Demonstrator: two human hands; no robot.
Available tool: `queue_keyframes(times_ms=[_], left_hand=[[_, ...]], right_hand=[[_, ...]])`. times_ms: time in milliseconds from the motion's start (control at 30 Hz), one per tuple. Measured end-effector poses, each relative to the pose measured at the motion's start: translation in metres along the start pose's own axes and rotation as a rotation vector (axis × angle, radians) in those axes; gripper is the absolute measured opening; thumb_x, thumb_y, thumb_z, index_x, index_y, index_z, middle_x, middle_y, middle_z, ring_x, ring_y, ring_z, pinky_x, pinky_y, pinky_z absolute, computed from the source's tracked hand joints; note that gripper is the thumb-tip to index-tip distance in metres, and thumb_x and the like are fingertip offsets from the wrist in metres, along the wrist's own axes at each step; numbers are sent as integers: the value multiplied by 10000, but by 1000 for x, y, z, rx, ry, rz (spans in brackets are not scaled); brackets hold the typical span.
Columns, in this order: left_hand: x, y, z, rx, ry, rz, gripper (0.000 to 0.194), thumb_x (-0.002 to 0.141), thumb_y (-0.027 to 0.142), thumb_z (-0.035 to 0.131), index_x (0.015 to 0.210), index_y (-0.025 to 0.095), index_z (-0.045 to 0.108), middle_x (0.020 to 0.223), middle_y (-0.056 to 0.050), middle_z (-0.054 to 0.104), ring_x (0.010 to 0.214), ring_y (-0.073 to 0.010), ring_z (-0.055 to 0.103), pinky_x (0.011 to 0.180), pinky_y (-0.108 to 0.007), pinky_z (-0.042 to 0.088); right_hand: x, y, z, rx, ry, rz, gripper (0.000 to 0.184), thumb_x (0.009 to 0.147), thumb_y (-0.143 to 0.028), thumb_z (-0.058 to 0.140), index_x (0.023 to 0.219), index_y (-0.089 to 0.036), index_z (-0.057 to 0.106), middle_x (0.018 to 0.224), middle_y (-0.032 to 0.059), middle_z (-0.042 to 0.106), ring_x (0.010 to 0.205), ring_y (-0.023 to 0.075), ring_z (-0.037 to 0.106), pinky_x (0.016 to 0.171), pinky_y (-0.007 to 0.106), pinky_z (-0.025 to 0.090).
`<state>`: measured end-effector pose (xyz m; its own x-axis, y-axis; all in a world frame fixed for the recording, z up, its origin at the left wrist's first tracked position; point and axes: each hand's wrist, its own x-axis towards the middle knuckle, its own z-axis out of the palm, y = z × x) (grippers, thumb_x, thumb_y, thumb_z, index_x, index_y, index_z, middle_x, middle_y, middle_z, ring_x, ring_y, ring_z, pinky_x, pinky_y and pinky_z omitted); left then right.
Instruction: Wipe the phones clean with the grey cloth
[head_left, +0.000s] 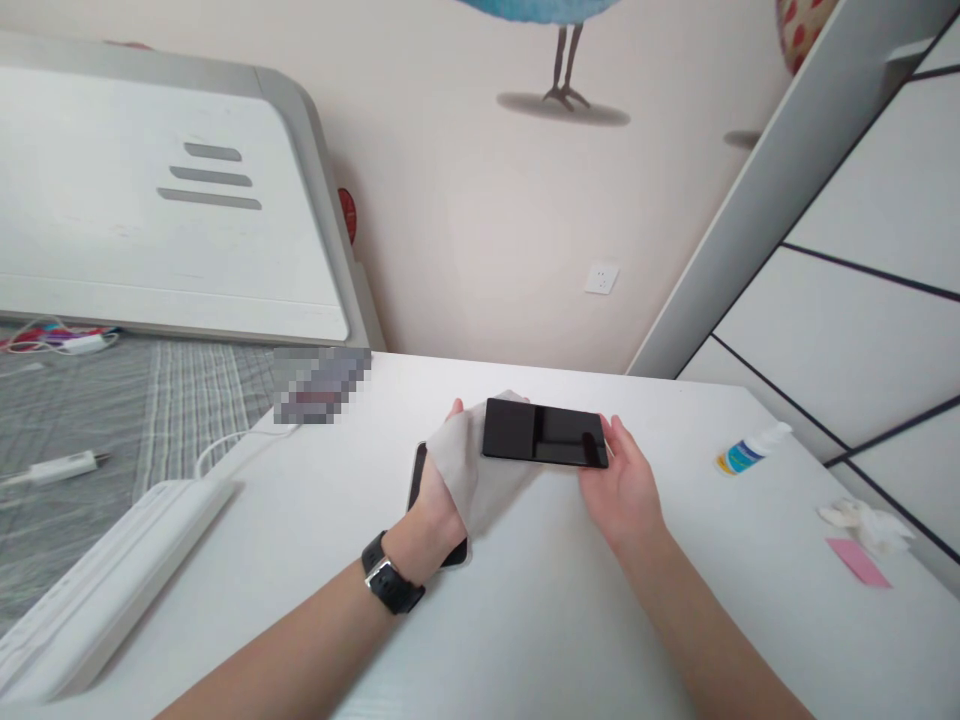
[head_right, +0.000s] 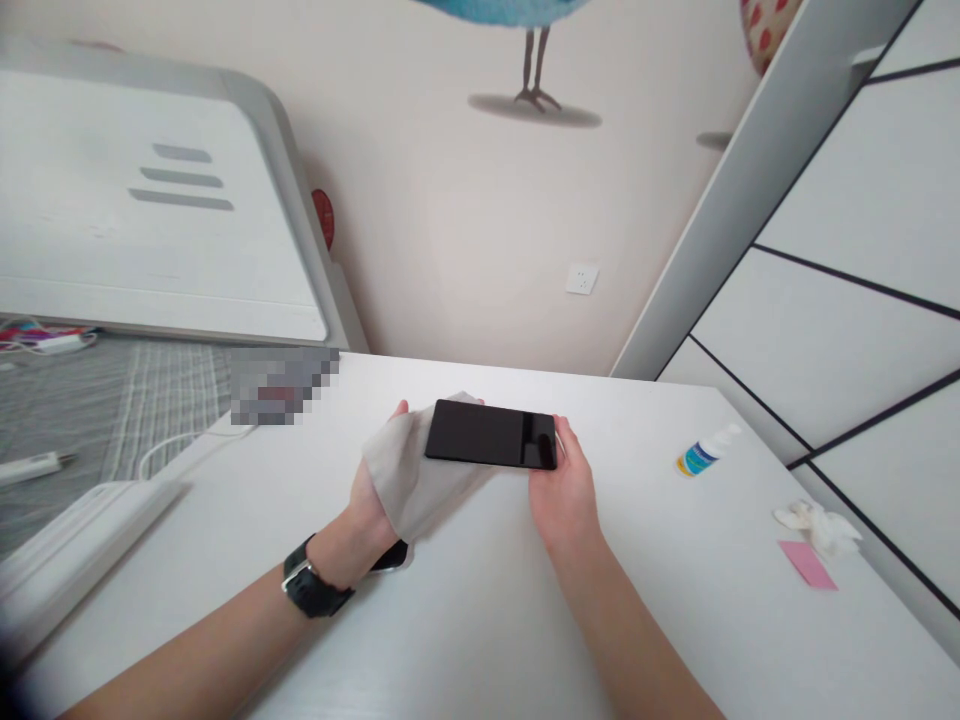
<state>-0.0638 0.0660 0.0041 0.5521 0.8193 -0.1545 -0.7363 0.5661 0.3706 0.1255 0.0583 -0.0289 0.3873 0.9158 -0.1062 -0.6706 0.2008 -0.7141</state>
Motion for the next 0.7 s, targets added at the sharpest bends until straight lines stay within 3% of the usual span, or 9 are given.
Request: queue_keyframes(times_ms=[133, 233, 333, 533, 700], left_hand=[[-8, -14, 2, 40, 4, -217, 626, 1010, 625, 419, 1212, 108, 709, 1024, -128, 803, 998, -313, 763, 973, -426, 558], [-12, -25, 7, 60, 22, -290, 619, 1013, 623, 422, 1066, 111, 767, 896, -114, 810, 923, -281, 778, 917, -371, 575], [-14, -30, 13, 59, 15, -333, 617, 1020, 611, 413, 1046, 112, 776, 890, -111, 810, 909, -267, 780, 903, -358, 577], [-18, -29, 19, 52, 59, -320, 527, 1023, 536, 461, 1081, 104, 757, 820, -96, 802, 770, -253, 780, 830, -363, 598], [-17, -30, 19, -13, 126, -322, 453, 993, 468, 538, 1006, 76, 766, 806, -138, 798, 731, -252, 775, 757, -331, 609]], right_hand=[[3, -8, 1, -8, 114, -34, 234, 854, -447, 730, 965, -249, 675, 1015, -16, 753, 1053, 160, 707, 970, 300, 583], [-1, -6, 6, -71, 145, -64, 317, 802, -478, 768, 992, -245, 668, 1038, -3, 743, 1047, 195, 707, 952, 344, 588], [-8, -1, 10, -186, 142, -102, 442, 745, -472, 821, 1087, -245, 657, 1117, 16, 725, 1055, 227, 696, 941, 380, 577], [-23, 1, 11, -483, -26, -137, 623, 678, -390, 897, 1228, -280, 626, 1295, 43, 651, 1174, 259, 621, 1070, 431, 470], [-22, -1, 9, -826, -218, -322, 582, 804, -430, 797, 1306, -300, 533, 1406, 70, 560, 1320, 268, 514, 1168, 463, 366]])
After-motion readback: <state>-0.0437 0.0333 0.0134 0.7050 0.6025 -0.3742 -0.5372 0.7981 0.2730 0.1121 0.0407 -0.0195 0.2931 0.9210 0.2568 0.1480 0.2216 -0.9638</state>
